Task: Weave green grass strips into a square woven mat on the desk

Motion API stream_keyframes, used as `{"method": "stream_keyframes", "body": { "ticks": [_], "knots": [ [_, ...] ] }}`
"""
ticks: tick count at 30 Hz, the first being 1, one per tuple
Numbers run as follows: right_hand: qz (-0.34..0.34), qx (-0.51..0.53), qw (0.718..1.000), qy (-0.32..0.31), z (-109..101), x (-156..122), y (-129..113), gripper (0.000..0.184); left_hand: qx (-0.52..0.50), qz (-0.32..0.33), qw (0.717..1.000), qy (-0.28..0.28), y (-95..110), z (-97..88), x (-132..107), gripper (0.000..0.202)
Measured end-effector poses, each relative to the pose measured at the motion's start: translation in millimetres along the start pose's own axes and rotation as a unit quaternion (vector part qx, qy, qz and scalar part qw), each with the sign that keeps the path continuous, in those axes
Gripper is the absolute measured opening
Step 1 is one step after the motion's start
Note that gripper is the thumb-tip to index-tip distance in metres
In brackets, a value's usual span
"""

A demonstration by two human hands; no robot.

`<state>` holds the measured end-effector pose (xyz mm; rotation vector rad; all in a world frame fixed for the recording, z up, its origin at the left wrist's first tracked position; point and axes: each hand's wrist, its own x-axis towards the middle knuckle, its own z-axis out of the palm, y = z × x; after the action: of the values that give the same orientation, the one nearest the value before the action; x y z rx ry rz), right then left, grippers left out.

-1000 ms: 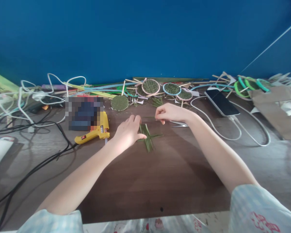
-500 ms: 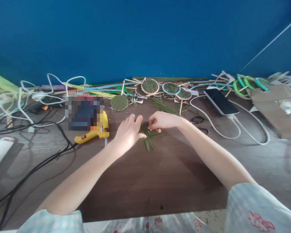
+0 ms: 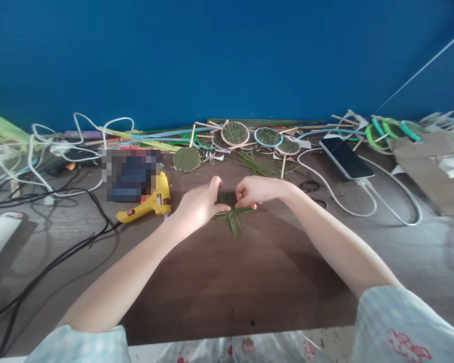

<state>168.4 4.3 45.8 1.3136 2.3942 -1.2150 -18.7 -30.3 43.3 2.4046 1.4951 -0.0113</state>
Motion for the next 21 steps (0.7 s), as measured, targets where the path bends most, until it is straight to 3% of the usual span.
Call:
{"method": "stream_keyframes", "body": {
  "ticks": [4,9,15,21],
  "knots": [
    [0.013,-0.005,1.0,-0.01,0,-1,-1,0.016,-0.063,0.038,0.997,0.02,-2,-9.3,-3,0.008],
    [0.018,0.0,1.0,-0.008,1,-2,-4,0.015,-0.173,0.067,0.982,-0.03,-1,-8.1,-2,0.011],
    [0.018,-0.001,1.0,-0.009,3,-1,-1,0.017,-0.209,0.054,0.976,-0.039,-7,2.5,3,0.009],
    [0.011,0.043,0.998,-0.051,-5,-6,-1,0.019,-0.206,0.036,0.977,-0.045,-7,0.6,3,0.008]
  ]
}}
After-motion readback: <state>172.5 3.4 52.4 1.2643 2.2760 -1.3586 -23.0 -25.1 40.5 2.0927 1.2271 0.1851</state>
